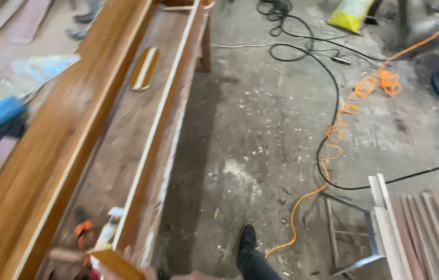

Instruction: Cutting wooden strips using a miter saw and assembling them into a frame structure using a nail gun and glue.

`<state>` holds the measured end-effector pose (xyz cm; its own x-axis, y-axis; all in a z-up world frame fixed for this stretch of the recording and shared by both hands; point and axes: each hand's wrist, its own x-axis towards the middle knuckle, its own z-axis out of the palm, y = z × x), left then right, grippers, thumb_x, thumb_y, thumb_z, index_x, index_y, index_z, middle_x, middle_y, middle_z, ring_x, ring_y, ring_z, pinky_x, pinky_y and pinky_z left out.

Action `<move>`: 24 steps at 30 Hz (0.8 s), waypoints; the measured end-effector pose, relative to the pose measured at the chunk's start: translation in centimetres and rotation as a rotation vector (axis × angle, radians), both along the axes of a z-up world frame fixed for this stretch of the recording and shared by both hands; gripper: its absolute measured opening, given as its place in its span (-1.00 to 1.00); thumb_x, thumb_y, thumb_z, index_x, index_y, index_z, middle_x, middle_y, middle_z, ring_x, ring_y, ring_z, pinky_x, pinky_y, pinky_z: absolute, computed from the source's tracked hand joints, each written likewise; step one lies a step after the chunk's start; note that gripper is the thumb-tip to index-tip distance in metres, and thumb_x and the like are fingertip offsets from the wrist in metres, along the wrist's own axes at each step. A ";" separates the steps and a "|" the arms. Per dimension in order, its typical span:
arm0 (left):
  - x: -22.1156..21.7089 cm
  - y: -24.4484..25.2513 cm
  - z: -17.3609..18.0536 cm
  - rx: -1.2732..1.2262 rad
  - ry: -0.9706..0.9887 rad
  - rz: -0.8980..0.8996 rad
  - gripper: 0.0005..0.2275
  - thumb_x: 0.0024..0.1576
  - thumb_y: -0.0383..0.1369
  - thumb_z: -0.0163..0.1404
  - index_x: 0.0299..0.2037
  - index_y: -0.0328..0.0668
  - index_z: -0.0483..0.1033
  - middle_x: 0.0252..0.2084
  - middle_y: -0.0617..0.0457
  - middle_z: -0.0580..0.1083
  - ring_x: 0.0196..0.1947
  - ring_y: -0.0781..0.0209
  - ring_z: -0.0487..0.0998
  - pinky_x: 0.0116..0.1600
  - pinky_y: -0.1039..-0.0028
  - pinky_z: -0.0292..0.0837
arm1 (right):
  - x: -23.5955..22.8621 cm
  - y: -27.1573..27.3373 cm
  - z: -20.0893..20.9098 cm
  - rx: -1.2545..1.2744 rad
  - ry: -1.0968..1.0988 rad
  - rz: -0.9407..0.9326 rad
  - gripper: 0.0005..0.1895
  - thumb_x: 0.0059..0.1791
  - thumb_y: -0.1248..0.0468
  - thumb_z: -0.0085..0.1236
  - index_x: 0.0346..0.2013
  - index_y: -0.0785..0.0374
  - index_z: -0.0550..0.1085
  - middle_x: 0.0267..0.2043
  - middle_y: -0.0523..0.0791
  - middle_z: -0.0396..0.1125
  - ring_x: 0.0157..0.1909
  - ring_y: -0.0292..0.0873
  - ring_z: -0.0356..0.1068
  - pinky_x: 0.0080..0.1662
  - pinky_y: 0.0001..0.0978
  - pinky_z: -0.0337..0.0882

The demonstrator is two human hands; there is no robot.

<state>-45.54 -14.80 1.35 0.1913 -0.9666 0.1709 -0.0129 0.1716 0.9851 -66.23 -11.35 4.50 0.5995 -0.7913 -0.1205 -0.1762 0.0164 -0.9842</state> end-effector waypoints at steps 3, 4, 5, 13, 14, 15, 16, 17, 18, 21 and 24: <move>-16.3 -5.1 7.4 -0.017 -0.070 -0.050 -0.15 0.03 -0.66 -0.12 0.56 -0.31 -0.31 0.43 -0.37 0.20 0.33 -0.09 0.40 0.34 0.31 0.32 | -10.5 -0.2 0.9 0.058 -0.007 -0.221 -0.68 0.15 0.19 0.02 0.12 0.31 0.41 -0.10 0.05 0.42 -0.07 -0.16 0.40 -0.03 -0.20 0.42; -22.5 -7.8 8.7 -0.036 -0.072 -0.068 -0.13 0.01 -0.67 -0.12 0.56 -0.30 -0.33 0.43 -0.37 0.21 0.32 -0.09 0.42 0.33 0.31 0.33 | -14.9 -1.0 1.3 0.066 0.008 -0.304 -0.70 0.13 0.21 0.06 0.08 0.32 0.43 -0.14 0.03 0.42 -0.11 -0.20 0.38 -0.05 -0.21 0.42; -26.5 -8.6 10.7 -0.045 -0.067 -0.091 -0.13 0.01 -0.67 -0.12 0.56 -0.30 -0.33 0.43 -0.37 0.21 0.32 -0.09 0.42 0.33 0.31 0.33 | -18.1 -1.1 2.6 0.058 0.011 -0.328 -0.70 0.13 0.21 0.06 0.08 0.32 0.43 -0.14 0.03 0.42 -0.11 -0.20 0.38 -0.05 -0.21 0.42; -47.6 -17.5 19.2 0.081 -0.130 -0.494 -0.18 0.08 -0.62 -0.08 0.55 -0.19 -0.26 0.22 -0.21 0.49 0.12 0.09 0.54 0.20 0.38 0.41 | -35.0 -8.3 7.6 0.186 -0.025 -0.778 -0.65 0.07 0.12 0.26 0.01 0.29 0.44 -0.20 -0.12 0.47 -0.13 -0.31 0.46 -0.08 -0.42 0.45; -49.0 -19.1 18.7 0.082 -0.131 -0.497 -0.18 0.08 -0.62 -0.08 0.55 -0.19 -0.26 0.22 -0.21 0.49 0.12 0.09 0.54 0.20 0.38 0.41 | -36.2 -9.8 6.6 0.187 -0.025 -0.780 -0.65 0.07 0.12 0.26 0.01 0.29 0.44 -0.20 -0.12 0.47 -0.13 -0.31 0.46 -0.08 -0.42 0.45; -50.7 -20.9 18.3 0.060 -0.117 -0.502 -0.19 0.08 -0.62 -0.08 0.55 -0.22 -0.27 0.21 -0.20 0.48 0.13 0.10 0.54 0.20 0.38 0.41 | -37.8 -11.5 5.6 0.238 -0.134 -0.785 -0.65 0.07 0.13 0.26 0.02 0.28 0.44 -0.20 -0.15 0.45 -0.11 -0.35 0.43 -0.07 -0.44 0.42; -52.4 -22.9 17.8 0.038 -0.103 -0.508 -0.19 0.08 -0.62 -0.09 0.55 -0.24 -0.27 0.21 -0.19 0.47 0.14 0.10 0.54 0.21 0.39 0.41 | -39.5 -13.4 4.6 0.289 -0.242 -0.789 -0.66 0.07 0.15 0.25 0.02 0.28 0.43 -0.19 -0.18 0.44 -0.10 -0.38 0.41 -0.06 -0.47 0.40; -54.6 -25.2 16.5 0.029 -0.096 -0.504 -0.19 0.08 -0.62 -0.09 0.55 -0.24 -0.27 0.21 -0.19 0.47 0.14 0.10 0.54 0.21 0.39 0.41 | -41.7 -15.7 1.9 0.278 -0.236 -0.785 -0.66 0.07 0.15 0.25 0.02 0.28 0.43 -0.19 -0.18 0.44 -0.10 -0.38 0.41 -0.06 -0.47 0.40; -56.8 -27.7 15.2 0.003 -0.060 -0.501 -0.19 0.08 -0.62 -0.09 0.55 -0.26 -0.27 0.20 -0.19 0.47 0.15 0.11 0.54 0.22 0.40 0.41 | -44.1 -18.1 -0.9 0.239 -0.112 -0.819 -0.66 0.05 0.15 0.26 0.03 0.25 0.47 -0.26 -0.19 0.40 -0.17 -0.39 0.37 -0.11 -0.48 0.39; -62.7 -36.1 13.9 -0.005 -0.029 -0.525 -0.19 0.07 -0.62 -0.09 0.54 -0.28 -0.27 0.18 -0.18 0.48 0.15 0.13 0.54 0.22 0.41 0.41 | -49.5 -26.2 -2.8 0.203 -0.036 -0.857 -0.67 0.02 0.16 0.26 0.02 0.24 0.50 -0.33 -0.19 0.37 -0.24 -0.39 0.34 -0.16 -0.50 0.36; -70.4 -45.0 16.3 0.030 -0.019 -0.540 -0.20 0.09 -0.61 -0.08 0.54 -0.27 -0.25 0.17 -0.16 0.50 0.11 0.15 0.55 0.20 0.42 0.42 | -57.0 -35.0 1.9 0.195 0.026 -0.856 -0.66 0.05 0.14 0.27 0.01 0.27 0.48 -0.36 -0.16 0.37 -0.27 -0.38 0.33 -0.19 -0.49 0.35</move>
<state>-115.92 -59.80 17.61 -0.3370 -0.9310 0.1401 0.0516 0.1303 0.9901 -123.26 -46.32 6.36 -0.1956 -0.9319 -0.3054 -0.0487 0.3202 -0.9461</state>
